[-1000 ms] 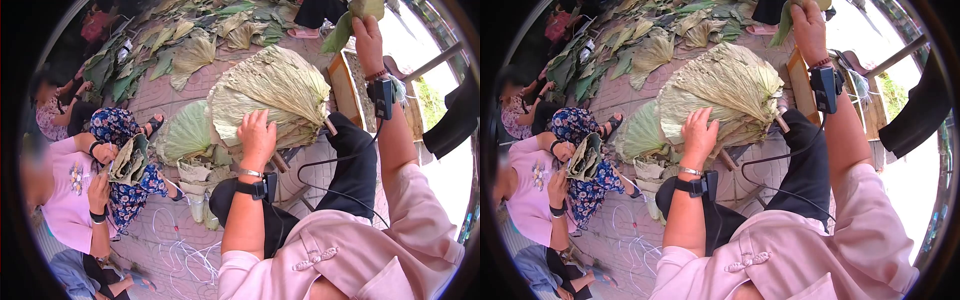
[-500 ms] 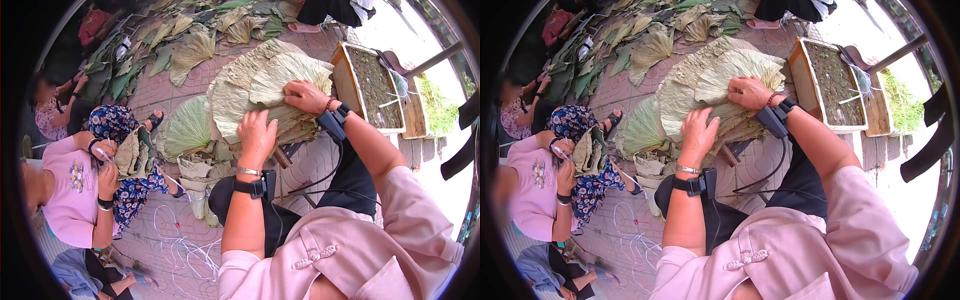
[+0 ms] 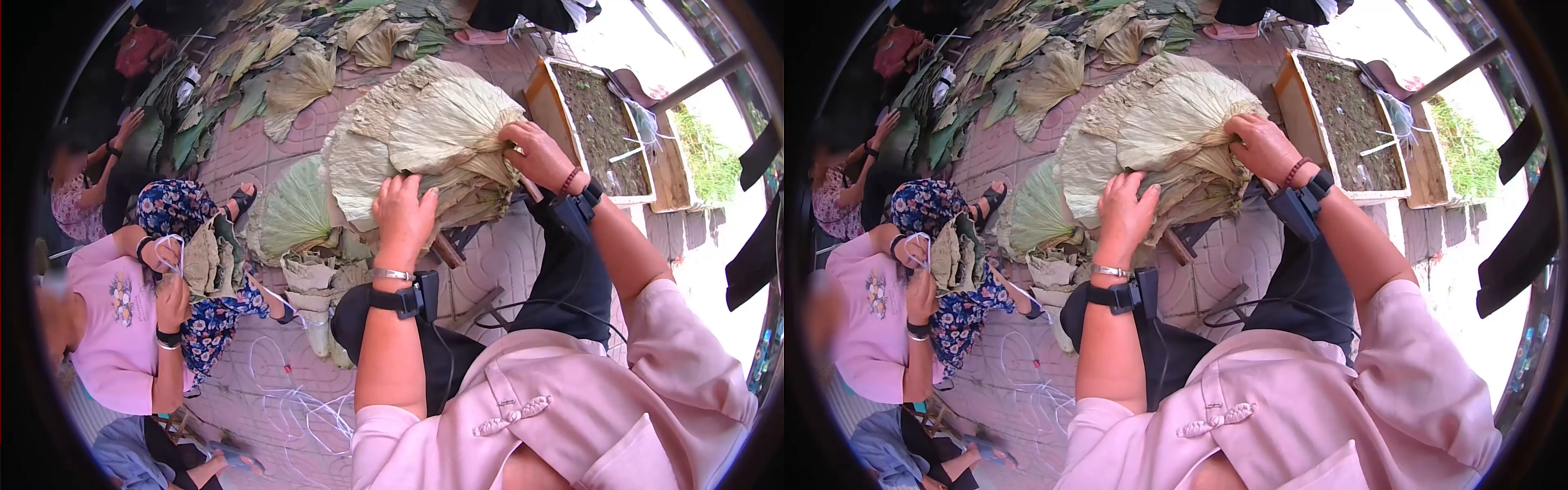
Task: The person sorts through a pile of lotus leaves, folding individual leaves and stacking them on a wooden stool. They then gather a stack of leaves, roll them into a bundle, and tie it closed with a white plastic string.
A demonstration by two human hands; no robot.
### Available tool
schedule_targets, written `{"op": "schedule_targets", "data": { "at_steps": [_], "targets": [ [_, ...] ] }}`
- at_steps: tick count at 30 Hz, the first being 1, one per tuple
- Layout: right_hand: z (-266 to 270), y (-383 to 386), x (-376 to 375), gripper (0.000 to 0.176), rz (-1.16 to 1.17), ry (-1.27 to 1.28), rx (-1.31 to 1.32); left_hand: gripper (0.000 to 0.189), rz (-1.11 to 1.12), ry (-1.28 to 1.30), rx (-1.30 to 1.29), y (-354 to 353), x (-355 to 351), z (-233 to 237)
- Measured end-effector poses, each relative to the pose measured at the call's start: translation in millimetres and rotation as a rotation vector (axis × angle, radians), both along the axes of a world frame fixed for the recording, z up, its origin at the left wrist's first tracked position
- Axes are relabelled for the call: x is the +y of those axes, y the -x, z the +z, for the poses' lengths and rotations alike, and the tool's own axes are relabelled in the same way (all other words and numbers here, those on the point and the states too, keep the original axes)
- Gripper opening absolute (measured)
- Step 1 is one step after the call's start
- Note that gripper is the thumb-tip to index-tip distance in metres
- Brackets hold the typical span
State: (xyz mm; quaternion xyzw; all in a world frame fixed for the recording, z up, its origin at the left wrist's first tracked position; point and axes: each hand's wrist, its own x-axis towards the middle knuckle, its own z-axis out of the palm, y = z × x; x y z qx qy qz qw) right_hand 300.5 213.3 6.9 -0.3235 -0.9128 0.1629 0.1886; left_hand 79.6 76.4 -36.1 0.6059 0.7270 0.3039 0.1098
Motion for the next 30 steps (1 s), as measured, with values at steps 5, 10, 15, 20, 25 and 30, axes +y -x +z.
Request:
{"op": "schedule_targets", "data": {
  "at_steps": [5, 10, 15, 20, 25, 30],
  "targets": [
    [-9, 3, 6, 0.018, 0.035, -0.216, -0.143, 0.032, -0.016, -0.018, -0.022, 2, 0, -2],
    [-10, 6, 9, 0.021, 0.032, -0.174, -0.174, 0.032, -0.023, -0.018, -0.04, 3, 0, 0],
    [-18, 7, 11, 0.023, 0.047, -0.153, -0.101, 0.032, -0.03, -0.026, -0.042, 4, 1, -3],
    [-16, 6, 18, 0.029, 0.043, -0.023, -0.162, 0.032, -0.033, -0.035, -0.047, 4, 0, -3],
    [-14, 8, 16, 0.023, 0.07, -0.095, -0.196, 0.032, -0.037, -0.025, -0.045, 4, 0, -2],
    [-14, 10, 17, 0.018, 0.081, -0.102, -0.241, 0.032, -0.037, -0.032, -0.054, 3, -1, -2]
  ]
}}
